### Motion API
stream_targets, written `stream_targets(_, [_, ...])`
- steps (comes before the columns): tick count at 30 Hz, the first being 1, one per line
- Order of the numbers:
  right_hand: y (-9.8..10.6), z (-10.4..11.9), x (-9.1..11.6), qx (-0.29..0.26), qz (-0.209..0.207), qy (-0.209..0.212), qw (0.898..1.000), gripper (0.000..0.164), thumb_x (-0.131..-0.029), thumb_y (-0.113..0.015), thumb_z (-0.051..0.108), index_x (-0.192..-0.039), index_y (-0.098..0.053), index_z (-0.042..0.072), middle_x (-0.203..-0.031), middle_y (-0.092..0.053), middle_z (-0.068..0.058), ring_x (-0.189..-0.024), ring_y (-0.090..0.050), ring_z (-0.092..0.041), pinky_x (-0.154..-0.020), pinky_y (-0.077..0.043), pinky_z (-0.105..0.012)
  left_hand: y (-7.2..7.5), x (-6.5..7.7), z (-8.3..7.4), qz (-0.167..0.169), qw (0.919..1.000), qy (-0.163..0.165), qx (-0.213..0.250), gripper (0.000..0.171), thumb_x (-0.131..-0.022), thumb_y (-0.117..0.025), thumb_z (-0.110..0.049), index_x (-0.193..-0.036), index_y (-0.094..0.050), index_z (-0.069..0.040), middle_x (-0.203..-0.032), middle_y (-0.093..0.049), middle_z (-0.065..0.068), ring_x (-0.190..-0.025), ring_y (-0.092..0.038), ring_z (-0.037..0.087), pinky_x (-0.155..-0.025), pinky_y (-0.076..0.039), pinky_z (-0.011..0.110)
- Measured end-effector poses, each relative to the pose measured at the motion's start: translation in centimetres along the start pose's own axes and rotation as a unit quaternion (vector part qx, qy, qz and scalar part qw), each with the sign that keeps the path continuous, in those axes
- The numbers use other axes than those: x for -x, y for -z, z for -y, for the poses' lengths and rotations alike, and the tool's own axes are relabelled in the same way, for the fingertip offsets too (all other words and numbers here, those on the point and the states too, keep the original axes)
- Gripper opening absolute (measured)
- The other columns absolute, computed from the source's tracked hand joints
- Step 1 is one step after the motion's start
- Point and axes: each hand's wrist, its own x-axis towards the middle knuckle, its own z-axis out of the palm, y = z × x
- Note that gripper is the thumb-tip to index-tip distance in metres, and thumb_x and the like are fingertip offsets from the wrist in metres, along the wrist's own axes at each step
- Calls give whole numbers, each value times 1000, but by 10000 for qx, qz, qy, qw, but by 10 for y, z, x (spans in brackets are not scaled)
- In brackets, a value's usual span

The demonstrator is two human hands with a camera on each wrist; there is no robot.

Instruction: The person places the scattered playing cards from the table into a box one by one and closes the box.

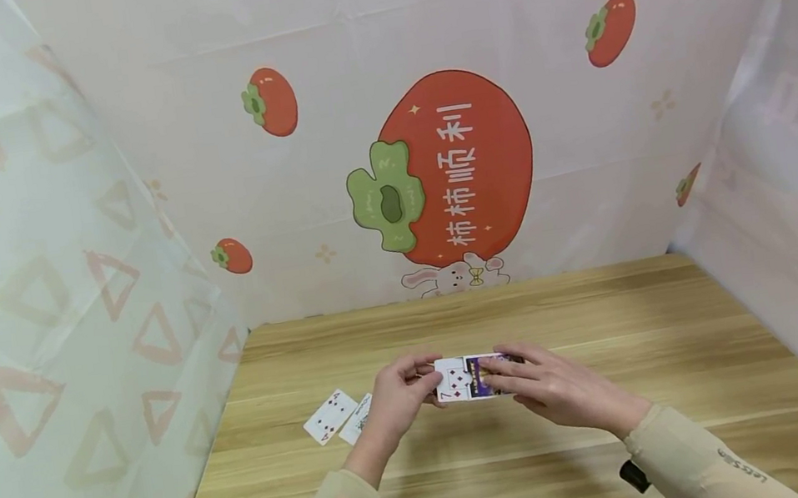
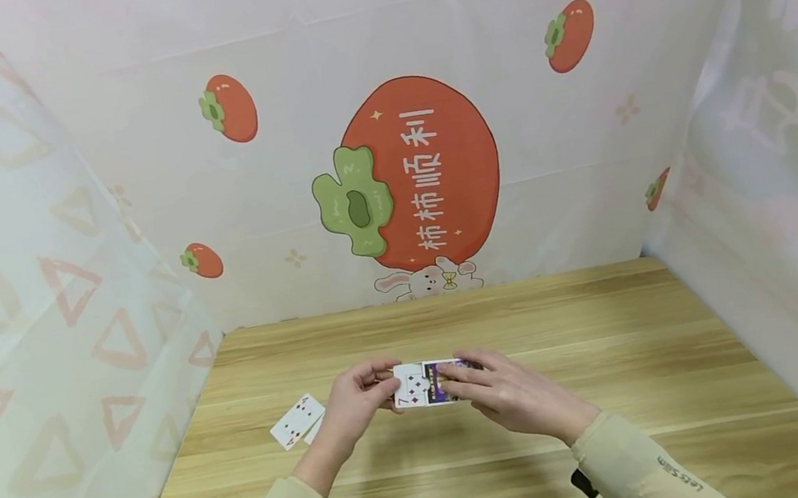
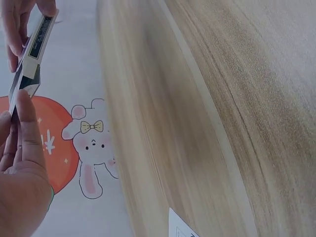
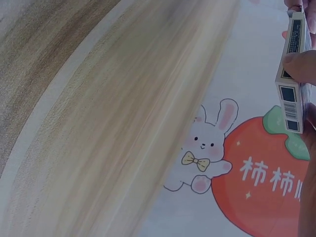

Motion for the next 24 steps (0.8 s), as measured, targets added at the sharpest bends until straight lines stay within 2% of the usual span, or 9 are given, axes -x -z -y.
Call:
stream_targets(3, [1, 1, 0, -49, 104, -37, 9999, 74, -73, -90, 5, -141, -62, 16, -148, -58, -2, -131, -57, -32, -97, -58, -43, -2, -1, 0, 33, 9999, 118, 51, 30, -91, -74, -2, -120, -73, 1, -97, -65, 13, -65, -68, 15, -62, -64, 34])
stream_targets(6, [2, 3, -1, -75, 184, -82, 9998, 71, -76, -88, 6, -141, -62, 16, -148, -58, -2, -132, -56, -31, -99, -57, -44, -4, -1, 0, 73, 9997, 222, 27, 38, -90, -76, -3, -127, -69, -1, -94, -63, 11, -61, -66, 15, -59, -63, 32])
stream_targets(10, [2, 3, -3, -80, 175, -91, 9998, 72, -75, -89, 6, -141, -63, 15, -148, -58, -2, -131, -56, -31, -99, -57, -44, -5, -3, 2, 97, 9990, 324, -293, 43, -92, -76, -12, -133, -65, -3, -92, -63, 9, -60, -65, 15, -59, -63, 37])
stream_targets(14, [2, 3, -3, -89, 170, -81, 9998, 70, -77, -88, 7, -142, -62, 15, -148, -58, -2, -132, -56, -31, -99, -57, -44, -5, -2, 5, 185, 9966, 299, -750, 41, -95, -73, -22, -128, -66, 0, -95, -65, 10, -61, -65, 16, -59, -63, 39])
stream_targets(19, [1, 4, -3, -66, 230, -95, 9997, 61, -85, -83, 11, -143, -61, 16, -149, -57, 0, -133, -56, -30, -100, -57, -42, -6, 0, 7, 369, 9958, 230, -806, 34, -96, -70, -20, -119, -68, 5, -91, -69, 17, -64, -67, 18, -60, -63, 40])
stream_targets(24, [0, 5, -4, -26, 173, -45, 9998, 69, -78, -87, 8, -142, -62, 15, -148, -57, 0, -132, -56, -30, -98, -58, -41, -9, 1, 6, 396, 9957, 258, -795, 22, -95, -71, -17, -105, -68, 2, -82, -67, 10, -62, -66, 17, -58, -62, 37])
